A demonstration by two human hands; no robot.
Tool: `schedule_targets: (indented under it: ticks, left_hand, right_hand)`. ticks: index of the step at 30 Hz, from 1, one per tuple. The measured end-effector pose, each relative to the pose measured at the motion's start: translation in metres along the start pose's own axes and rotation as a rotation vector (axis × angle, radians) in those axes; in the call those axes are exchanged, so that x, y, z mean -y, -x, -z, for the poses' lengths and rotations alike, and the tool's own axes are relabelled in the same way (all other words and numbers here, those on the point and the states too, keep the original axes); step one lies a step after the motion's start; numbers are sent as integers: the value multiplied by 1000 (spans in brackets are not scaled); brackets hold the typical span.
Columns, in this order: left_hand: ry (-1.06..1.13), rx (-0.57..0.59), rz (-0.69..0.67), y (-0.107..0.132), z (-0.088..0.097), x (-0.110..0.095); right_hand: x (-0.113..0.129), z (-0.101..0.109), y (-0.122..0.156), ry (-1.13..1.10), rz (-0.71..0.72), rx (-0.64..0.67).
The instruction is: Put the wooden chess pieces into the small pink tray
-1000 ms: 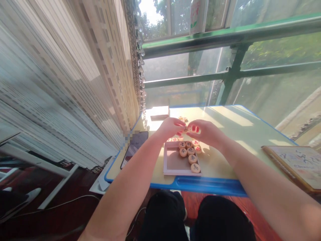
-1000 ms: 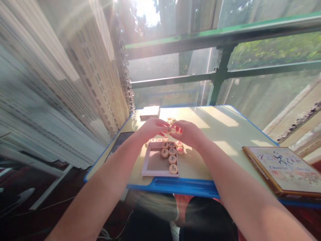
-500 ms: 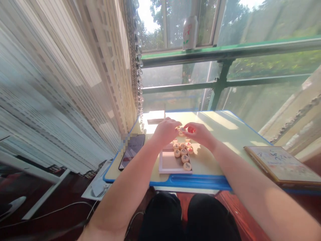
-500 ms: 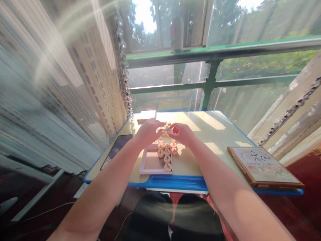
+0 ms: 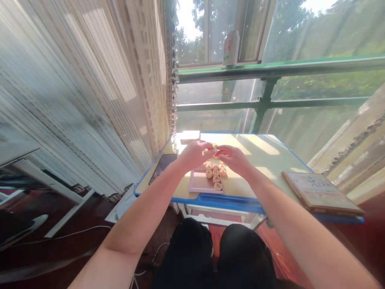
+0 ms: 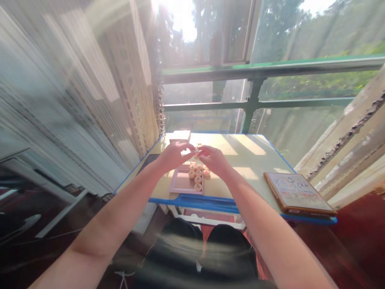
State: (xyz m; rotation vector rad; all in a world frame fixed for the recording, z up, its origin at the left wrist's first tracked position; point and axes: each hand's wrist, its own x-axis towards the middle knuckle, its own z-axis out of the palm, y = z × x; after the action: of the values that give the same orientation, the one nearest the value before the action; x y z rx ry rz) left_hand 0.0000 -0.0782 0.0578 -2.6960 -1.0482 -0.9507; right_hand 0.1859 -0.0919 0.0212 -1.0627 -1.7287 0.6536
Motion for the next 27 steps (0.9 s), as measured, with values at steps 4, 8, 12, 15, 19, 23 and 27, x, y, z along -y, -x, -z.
schedule_targets:
  ticks: [4,8,12,15,19,23,27]
  left_hand:
    - [57,-152,128,39,11,-14]
    - [98,-195,159,68,-5,-7]
    - [114,-181,144,76,-21,3]
    - [116,-128,197,78,-20,2]
    - [189,-79,241,80,-13,-4]
    - [264,-12,266,82,-13,-7]
    - [273,86,270,83,-15,-5]
  right_hand:
    - [1,-9,32,150,48,-155]
    - [-15,-17,44,355,-7,-199]
    - [-21,-21,43,401,-52,-181]
    - [-19,-21,44,466,-81,-132]
    - [-21,-20,46,479,-88,-102]
    - [-25,-20,45,453,-103,-84]
    - [-24,-21,44,485,-149,-76]
